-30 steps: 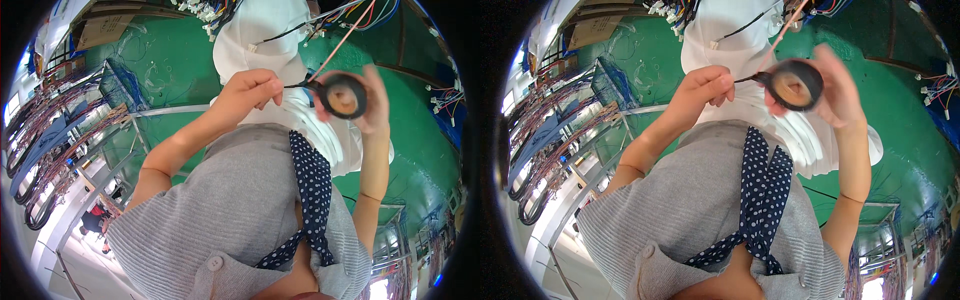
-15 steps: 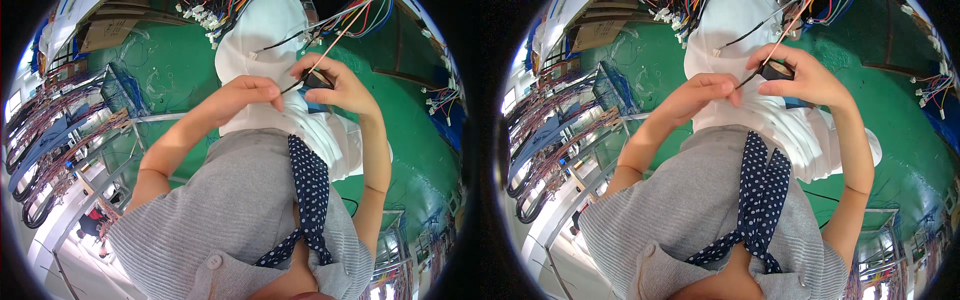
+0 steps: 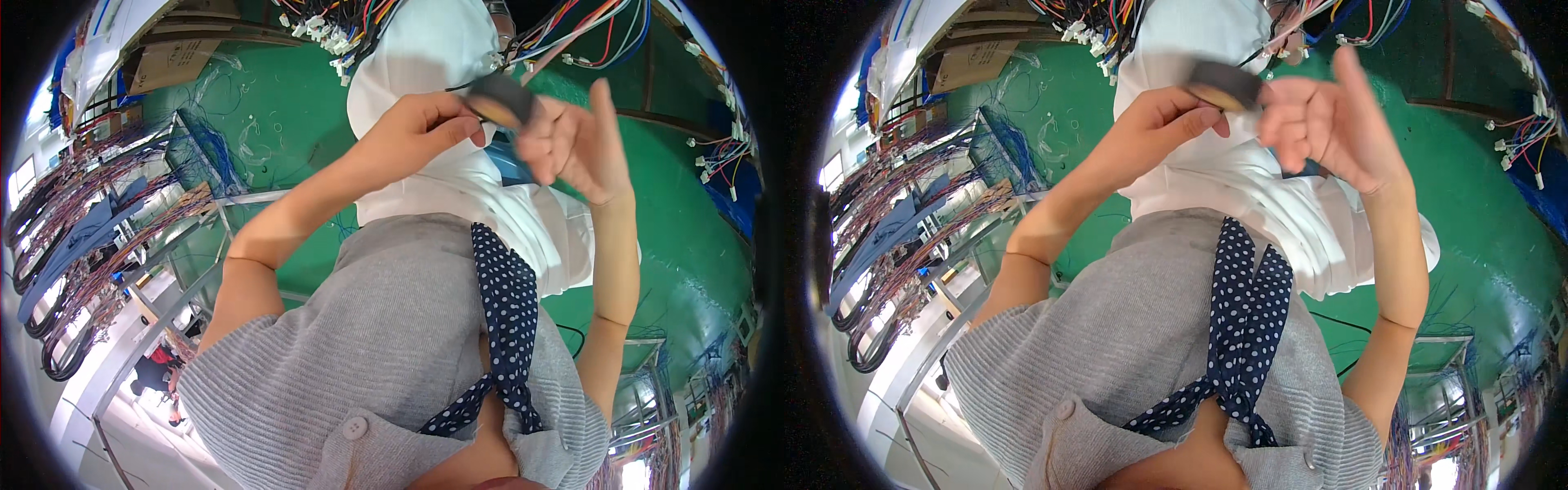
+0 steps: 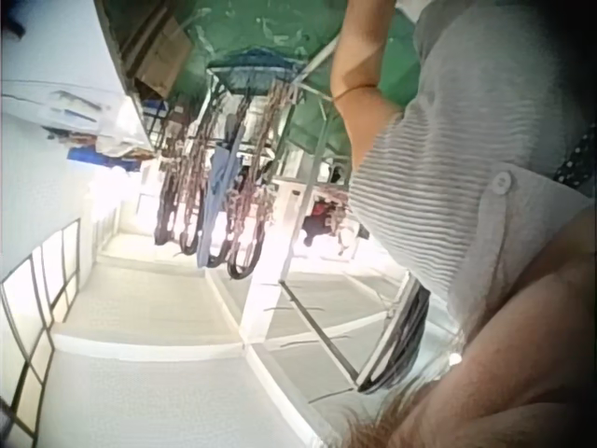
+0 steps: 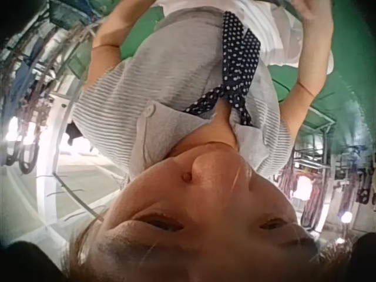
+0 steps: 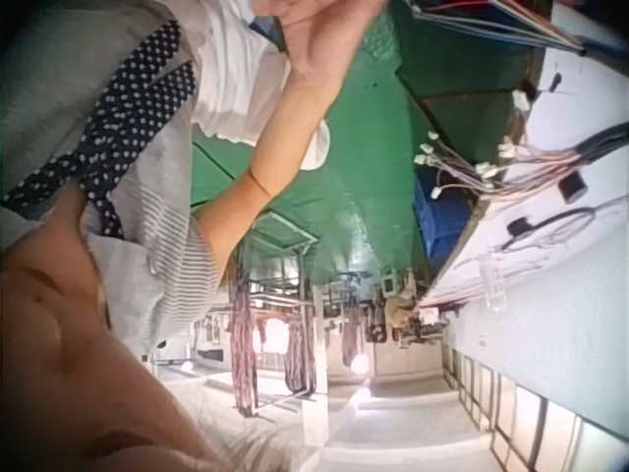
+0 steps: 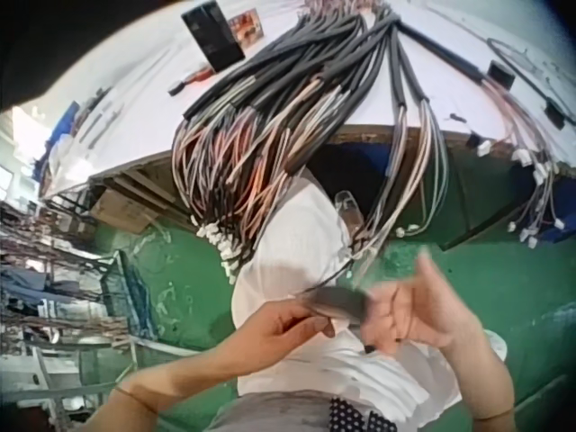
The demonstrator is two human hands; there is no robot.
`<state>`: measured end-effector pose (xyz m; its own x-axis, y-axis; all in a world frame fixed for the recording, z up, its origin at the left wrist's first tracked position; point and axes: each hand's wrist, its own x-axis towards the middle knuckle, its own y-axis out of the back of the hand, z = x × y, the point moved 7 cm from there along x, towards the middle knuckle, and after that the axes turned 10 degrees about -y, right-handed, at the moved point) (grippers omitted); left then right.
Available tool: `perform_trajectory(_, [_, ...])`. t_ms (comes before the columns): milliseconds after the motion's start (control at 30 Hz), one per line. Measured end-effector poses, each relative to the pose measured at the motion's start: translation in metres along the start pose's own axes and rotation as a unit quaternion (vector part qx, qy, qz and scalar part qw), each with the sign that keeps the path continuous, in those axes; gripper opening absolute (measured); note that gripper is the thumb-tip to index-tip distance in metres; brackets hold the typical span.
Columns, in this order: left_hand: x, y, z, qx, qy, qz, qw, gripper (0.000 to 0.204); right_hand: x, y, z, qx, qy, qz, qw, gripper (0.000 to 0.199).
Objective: The person sits down at a workbench and wraps electrical tape around wires by hand.
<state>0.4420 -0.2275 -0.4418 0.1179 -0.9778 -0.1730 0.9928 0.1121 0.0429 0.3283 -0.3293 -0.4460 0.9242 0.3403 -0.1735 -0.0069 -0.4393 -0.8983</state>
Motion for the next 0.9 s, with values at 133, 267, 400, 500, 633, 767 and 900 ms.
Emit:
perform_trajectory(133, [-0.008,-0.003,-0.003,-0.123,0.149,0.007,0.981,0.029,-0.004,0.041,-0.023,-0.274,0.112,0.332,0.896,0.073])
perform_trajectory(267, [-0.01,-0.011,-0.011,-0.284,0.201,-0.053,0.936,0.033,0.025,0.009,-0.016,-0.368,0.152,0.172,0.901,0.079])
perform_trajectory(400, [-0.009,-0.019,-0.009,-0.348,0.209,-0.059,0.912,0.034,0.029,0.017,-0.009,-0.403,0.074,0.169,0.896,0.07])
perform_trajectory(500, [-0.005,-0.018,-0.009,-0.374,0.192,-0.069,0.905,0.035,0.018,0.024,-0.009,-0.44,0.029,0.186,0.878,0.06])
perform_trajectory(633, [0.0,-0.022,-0.013,-0.197,0.103,-0.041,0.974,0.028,-0.005,0.029,0.004,-0.262,0.023,0.193,0.945,0.056])
perform_trajectory(767, [-0.004,-0.02,-0.001,-0.029,0.039,0.018,0.999,0.023,-0.003,0.025,0.003,-0.242,0.008,0.123,0.962,0.051])
perform_trajectory(900, [-0.003,-0.021,-0.004,-0.056,0.066,-0.007,0.996,0.023,0.021,0.017,-0.017,-0.421,0.206,0.319,0.824,0.044])
